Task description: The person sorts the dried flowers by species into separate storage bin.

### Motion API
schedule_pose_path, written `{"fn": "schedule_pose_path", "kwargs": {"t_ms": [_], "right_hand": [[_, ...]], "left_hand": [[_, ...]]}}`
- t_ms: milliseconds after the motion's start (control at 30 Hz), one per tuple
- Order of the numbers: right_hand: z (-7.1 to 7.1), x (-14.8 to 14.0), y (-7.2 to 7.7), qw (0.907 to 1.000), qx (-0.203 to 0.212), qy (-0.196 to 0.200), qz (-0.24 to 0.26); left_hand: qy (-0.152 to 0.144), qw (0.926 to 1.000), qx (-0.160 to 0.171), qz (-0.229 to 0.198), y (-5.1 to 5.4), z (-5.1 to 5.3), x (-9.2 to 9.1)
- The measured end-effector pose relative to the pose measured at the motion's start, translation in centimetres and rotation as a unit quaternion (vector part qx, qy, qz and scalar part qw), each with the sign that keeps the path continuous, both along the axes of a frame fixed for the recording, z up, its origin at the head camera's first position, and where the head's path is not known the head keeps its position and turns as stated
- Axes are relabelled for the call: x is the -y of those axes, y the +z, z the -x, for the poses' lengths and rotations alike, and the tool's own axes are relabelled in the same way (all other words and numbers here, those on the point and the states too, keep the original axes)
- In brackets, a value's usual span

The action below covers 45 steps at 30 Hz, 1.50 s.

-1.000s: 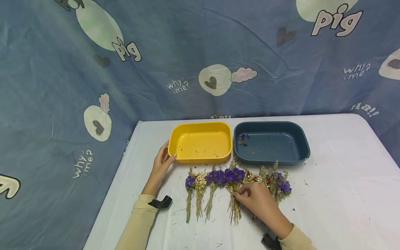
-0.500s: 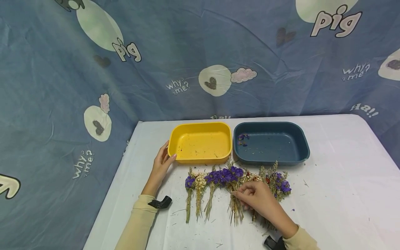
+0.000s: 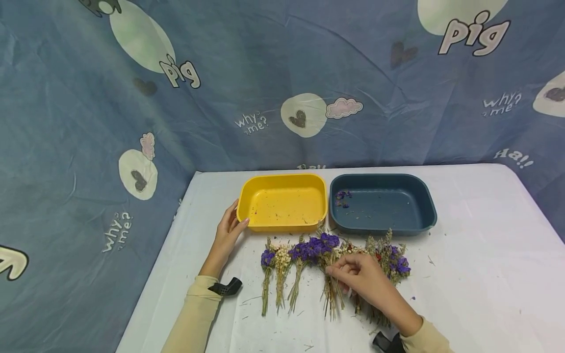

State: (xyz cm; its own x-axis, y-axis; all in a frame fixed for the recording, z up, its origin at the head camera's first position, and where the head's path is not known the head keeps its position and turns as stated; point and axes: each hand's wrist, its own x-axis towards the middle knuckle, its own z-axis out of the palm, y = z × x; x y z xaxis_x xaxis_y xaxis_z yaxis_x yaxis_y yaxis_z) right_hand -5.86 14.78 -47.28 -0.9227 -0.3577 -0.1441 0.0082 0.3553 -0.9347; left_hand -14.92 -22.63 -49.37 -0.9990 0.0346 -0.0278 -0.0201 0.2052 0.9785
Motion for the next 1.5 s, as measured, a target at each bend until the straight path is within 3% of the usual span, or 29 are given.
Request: {"fn": "schedule_pose_path", "kwargs": {"t_ms": [867, 1133, 1500], "right_hand": [[2.7, 0.5, 2.5, 0.9985, -0.052, 0.014, -0.011], [4.2, 0.9, 2.6, 0.9984, -0.049, 0.016, -0.022], [6.7, 2.1, 3.3, 0.9965, -0.063, 0.033, -0.044]], "left_hand": [[-0.001, 1.0000, -0.006, 0.001, 0.2, 0.0, -0.2], [0.001, 1.0000, -0.007, 0.001, -2.7, 1.1, 0.5], [0.010, 0.9990, -0.042, 0.007, -3.0, 1.0, 0.7]]}}
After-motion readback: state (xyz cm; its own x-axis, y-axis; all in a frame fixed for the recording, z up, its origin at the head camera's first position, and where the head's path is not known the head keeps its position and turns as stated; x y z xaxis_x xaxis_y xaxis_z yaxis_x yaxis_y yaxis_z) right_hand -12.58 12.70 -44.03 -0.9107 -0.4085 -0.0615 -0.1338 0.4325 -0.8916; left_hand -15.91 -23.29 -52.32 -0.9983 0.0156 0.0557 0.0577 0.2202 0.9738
